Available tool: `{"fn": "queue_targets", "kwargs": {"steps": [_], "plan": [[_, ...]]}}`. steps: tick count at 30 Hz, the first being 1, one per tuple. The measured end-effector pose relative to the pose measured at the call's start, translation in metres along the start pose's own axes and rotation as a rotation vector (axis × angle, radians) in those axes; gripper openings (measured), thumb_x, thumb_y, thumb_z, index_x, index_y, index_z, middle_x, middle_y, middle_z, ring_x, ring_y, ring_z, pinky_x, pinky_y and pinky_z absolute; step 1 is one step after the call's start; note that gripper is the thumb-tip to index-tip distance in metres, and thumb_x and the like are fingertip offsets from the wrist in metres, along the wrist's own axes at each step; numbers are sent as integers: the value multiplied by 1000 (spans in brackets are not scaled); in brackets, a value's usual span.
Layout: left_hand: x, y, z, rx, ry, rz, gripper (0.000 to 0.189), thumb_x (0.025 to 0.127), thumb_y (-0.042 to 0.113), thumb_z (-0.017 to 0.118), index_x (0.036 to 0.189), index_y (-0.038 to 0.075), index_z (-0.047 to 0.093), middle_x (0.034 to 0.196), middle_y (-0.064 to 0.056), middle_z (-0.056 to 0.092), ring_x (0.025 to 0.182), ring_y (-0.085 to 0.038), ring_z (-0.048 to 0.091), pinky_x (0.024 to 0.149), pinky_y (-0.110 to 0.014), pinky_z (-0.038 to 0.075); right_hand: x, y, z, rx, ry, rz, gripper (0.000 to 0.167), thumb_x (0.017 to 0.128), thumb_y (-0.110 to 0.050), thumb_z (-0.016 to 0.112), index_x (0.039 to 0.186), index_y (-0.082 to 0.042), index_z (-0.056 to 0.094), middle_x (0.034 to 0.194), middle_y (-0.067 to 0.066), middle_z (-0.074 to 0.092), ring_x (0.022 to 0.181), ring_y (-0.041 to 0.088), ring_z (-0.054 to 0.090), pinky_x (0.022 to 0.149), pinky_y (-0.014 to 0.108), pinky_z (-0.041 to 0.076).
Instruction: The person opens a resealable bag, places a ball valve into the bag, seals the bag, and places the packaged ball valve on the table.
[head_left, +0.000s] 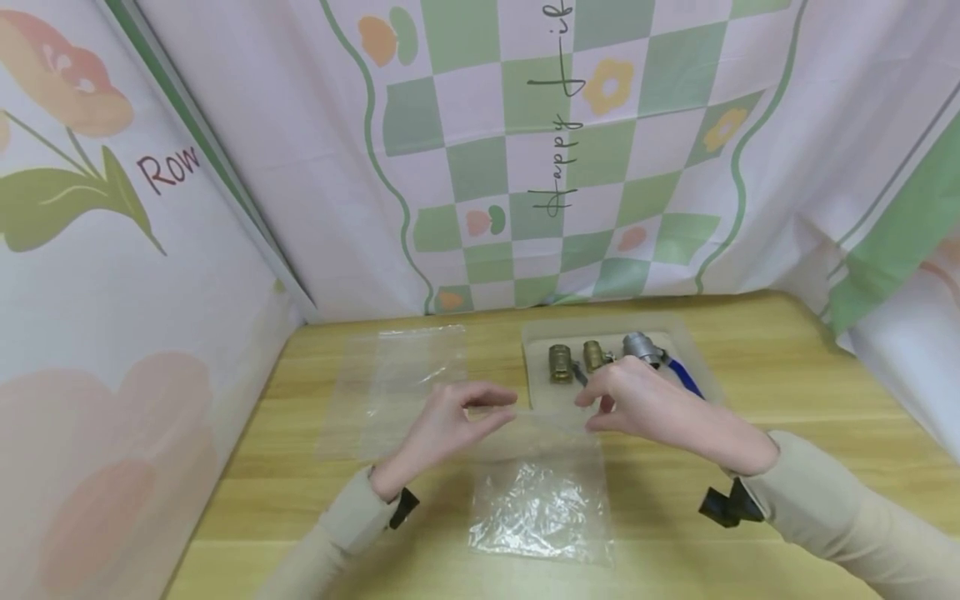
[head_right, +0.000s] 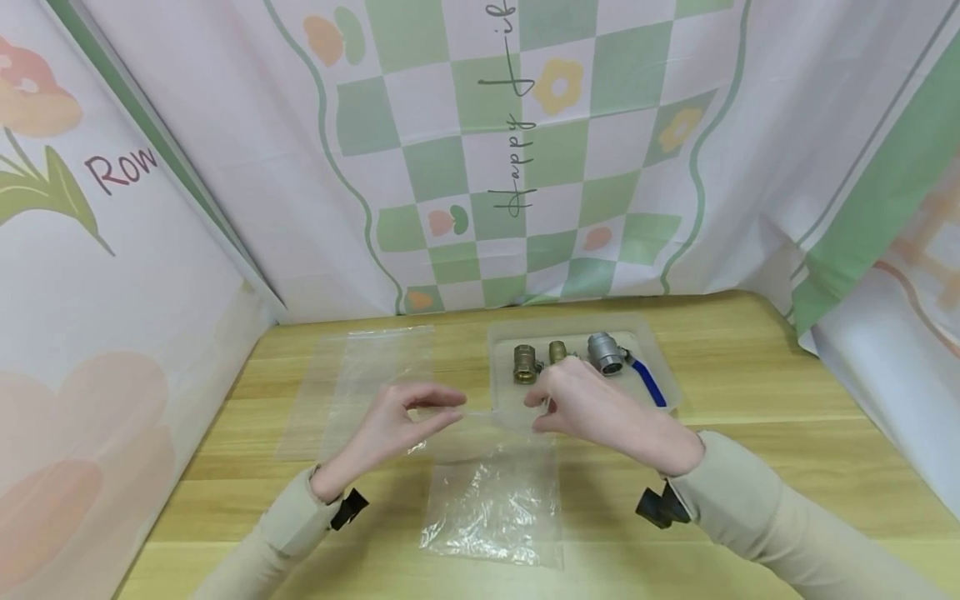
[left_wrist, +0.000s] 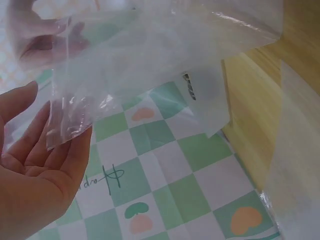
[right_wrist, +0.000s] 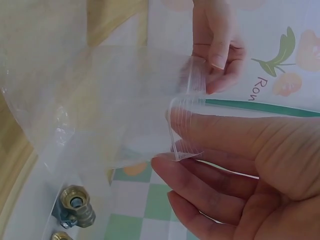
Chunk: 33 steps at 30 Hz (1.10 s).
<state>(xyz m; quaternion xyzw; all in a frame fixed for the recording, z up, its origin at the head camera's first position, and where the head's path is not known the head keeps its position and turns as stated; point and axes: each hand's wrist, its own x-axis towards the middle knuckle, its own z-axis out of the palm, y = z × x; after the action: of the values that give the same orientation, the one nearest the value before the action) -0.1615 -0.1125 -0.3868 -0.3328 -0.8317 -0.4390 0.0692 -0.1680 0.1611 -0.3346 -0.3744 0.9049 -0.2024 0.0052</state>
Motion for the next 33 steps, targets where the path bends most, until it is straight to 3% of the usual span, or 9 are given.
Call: {"fn": "queue_targets", "kwargs": {"steps": [8,10,19,26,33], "plan": [[12,5,2,101,-10,207,19,87,9,74,105,4,74,104,-9,77,95,-18,75,88,-14,58,4,-2,-1,46,-42,-3,21,75,-10,84,95,-5,77,94,11,78,69,7,71,60,14,59],[14,5,3,117,-26,232,18,87,9,74,105,4,74,104,-8,78,96,-18,75,89,-13,57,5,-2,-1,59,-54,3,21,75,-10,84,95,-5,77,94,11,78,69,7,71,61,14,58],[18,7,7,102,-106,239,16,85,7,75,101,7,75,105,-7,77,99,-18,74,94,-14,55,7,-5,-1,75,-82,12,21,76,-11,84,94,-6,77,94,9,78,69,5,70,60,12,57],[17,6,11,117,-123,235,16,83,7,77,100,8,76,105,-7,77,100,-17,74,96,-14,55,7,-7,0,70,-75,-15,21,75,-11,84,95,-5,78,93,10,78,69,4,70,61,13,58],[17,7,14,143,-106,213,12,85,8,76,97,7,77,99,-7,78,92,-15,75,86,-14,58,7,-9,0,57,-68,-26,22,76,-13,84,95,-7,78,94,8,78,69,4,69,62,12,58]]}}
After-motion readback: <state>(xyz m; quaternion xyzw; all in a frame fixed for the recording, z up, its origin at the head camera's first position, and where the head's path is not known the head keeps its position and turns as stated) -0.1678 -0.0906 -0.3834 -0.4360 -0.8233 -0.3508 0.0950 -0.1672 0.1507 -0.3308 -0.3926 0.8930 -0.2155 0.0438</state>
